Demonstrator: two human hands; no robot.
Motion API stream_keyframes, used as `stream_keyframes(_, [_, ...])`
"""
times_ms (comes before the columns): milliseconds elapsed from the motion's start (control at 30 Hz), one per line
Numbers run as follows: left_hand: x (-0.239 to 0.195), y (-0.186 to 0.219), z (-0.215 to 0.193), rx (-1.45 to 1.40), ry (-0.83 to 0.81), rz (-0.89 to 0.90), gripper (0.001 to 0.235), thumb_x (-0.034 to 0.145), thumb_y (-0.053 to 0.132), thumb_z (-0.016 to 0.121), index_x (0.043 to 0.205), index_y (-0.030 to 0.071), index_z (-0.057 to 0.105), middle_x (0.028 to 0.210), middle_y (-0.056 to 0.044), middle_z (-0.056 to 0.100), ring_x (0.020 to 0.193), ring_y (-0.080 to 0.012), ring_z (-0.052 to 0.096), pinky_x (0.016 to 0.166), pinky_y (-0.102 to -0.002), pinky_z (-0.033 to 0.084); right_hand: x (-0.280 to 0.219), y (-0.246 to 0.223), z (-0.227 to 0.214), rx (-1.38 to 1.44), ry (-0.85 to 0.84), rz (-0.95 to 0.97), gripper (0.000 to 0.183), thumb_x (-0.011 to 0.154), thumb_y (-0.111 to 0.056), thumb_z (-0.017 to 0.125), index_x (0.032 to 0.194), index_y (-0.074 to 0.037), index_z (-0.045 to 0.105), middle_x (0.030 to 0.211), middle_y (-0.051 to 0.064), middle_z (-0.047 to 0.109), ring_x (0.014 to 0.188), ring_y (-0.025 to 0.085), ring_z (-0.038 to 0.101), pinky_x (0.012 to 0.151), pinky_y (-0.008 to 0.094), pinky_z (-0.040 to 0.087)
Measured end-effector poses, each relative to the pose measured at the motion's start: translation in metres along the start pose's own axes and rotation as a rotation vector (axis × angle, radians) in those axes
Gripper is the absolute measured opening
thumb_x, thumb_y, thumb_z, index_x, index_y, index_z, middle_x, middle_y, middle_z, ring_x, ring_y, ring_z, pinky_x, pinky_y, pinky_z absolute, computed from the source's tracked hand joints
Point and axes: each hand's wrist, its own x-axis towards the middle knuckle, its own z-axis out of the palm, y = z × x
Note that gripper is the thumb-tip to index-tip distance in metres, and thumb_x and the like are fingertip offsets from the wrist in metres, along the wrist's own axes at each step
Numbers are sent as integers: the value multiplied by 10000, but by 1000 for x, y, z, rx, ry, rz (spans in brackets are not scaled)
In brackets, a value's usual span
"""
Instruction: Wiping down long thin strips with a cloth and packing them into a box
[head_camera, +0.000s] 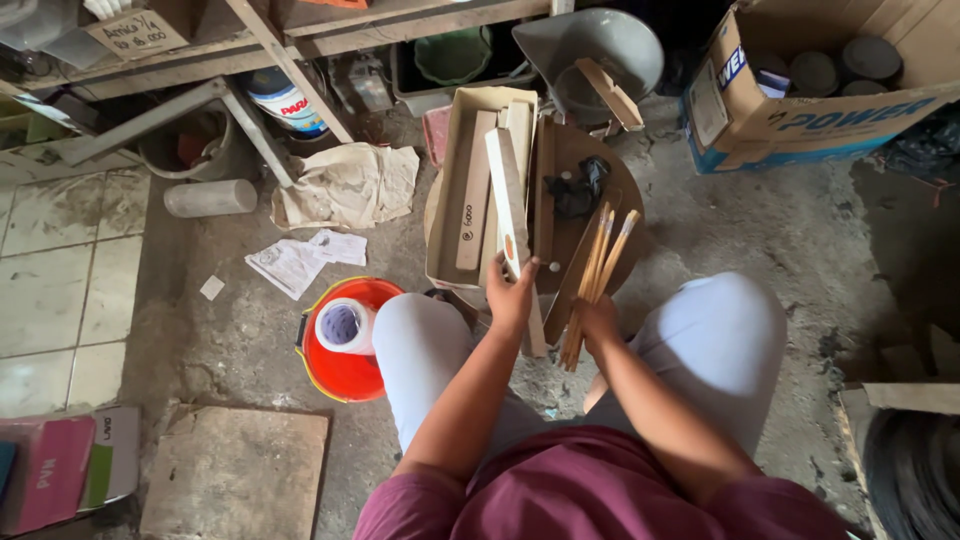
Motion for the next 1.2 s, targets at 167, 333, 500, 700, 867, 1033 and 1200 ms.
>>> stream_keyframes(167, [-6, 9, 0, -5, -33, -19, 823, 776, 448, 919, 1420, 88, 552, 1189, -243, 638, 1044, -369, 675, 883, -460, 573, 40, 10, 17, -137, 75, 5, 528, 754, -281, 844, 1163, 15, 688, 1049, 240, 698, 1057, 412, 683, 866, 532, 543])
stream_keyframes(333, [-7, 13, 0, 19, -66, -42, 853, 778, 506, 906, 1433, 96, 543, 1221, -244, 638, 1058, -362, 681, 892, -450, 577, 76, 30, 31, -177, 127, -17, 491, 734, -215, 846, 1164, -42, 684, 1027, 202, 715, 1048, 405, 700, 849, 497, 575])
stream_keyframes(500, [-6, 9, 1, 20, -86, -74, 842, 788, 518, 899, 1436, 116, 541, 1220, -215, 652, 1042, -320, 688, 878, -424, 584, 79, 23, 27, -277, 88, -100, 471, 725, -138, 795, 1157, -19, 650, 1025, 218, 705, 1069, 418, 693, 867, 498, 571])
stream_keyframes(700, [-10, 21, 0, 8, -95, -108, 824, 793, 502, 897, 1433, 118, 547, 1222, -202, 649, 1033, -282, 674, 875, -390, 580, 25, -41, 35, 542, -96, 148, 746, 1101, -443, 415, 1655, -52, 104, 1663, 306, 103, 1536, 478, 139, 1267, 561, 128])
stream_keyframes(867, [-12, 23, -2, 24, -107, -120, 865, 789, 527, 889, 1448, 99, 529, 1237, -227, 642, 1053, -303, 675, 887, -411, 574, 12, -48, 17, -55, -245, -127, 846, 905, 166, 549, 1613, -3, 117, 1570, 406, 188, 1449, 582, 237, 1200, 642, 305])
stream_keyframes(1033, [-10, 22, -4, 2, -116, -133, 880, 816, 530, 874, 1470, 76, 500, 1240, -242, 620, 1065, -301, 651, 905, -426, 559, 34, -33, 8, -598, -244, -240, 674, 955, -28, 589, 1587, -20, 353, 1582, 303, 333, 1432, 473, 395, 1071, 595, 490])
stream_keyframes(1200, [-9, 18, -4, -15, -120, -129, 905, 817, 552, 871, 1483, 75, 487, 1251, -252, 617, 1079, -322, 655, 908, -436, 564, 43, -19, -16, -408, -131, -237, 411, 1023, -244, 613, 1431, -209, 577, 1338, 162, 602, 1208, 387, 616, 966, 523, 524])
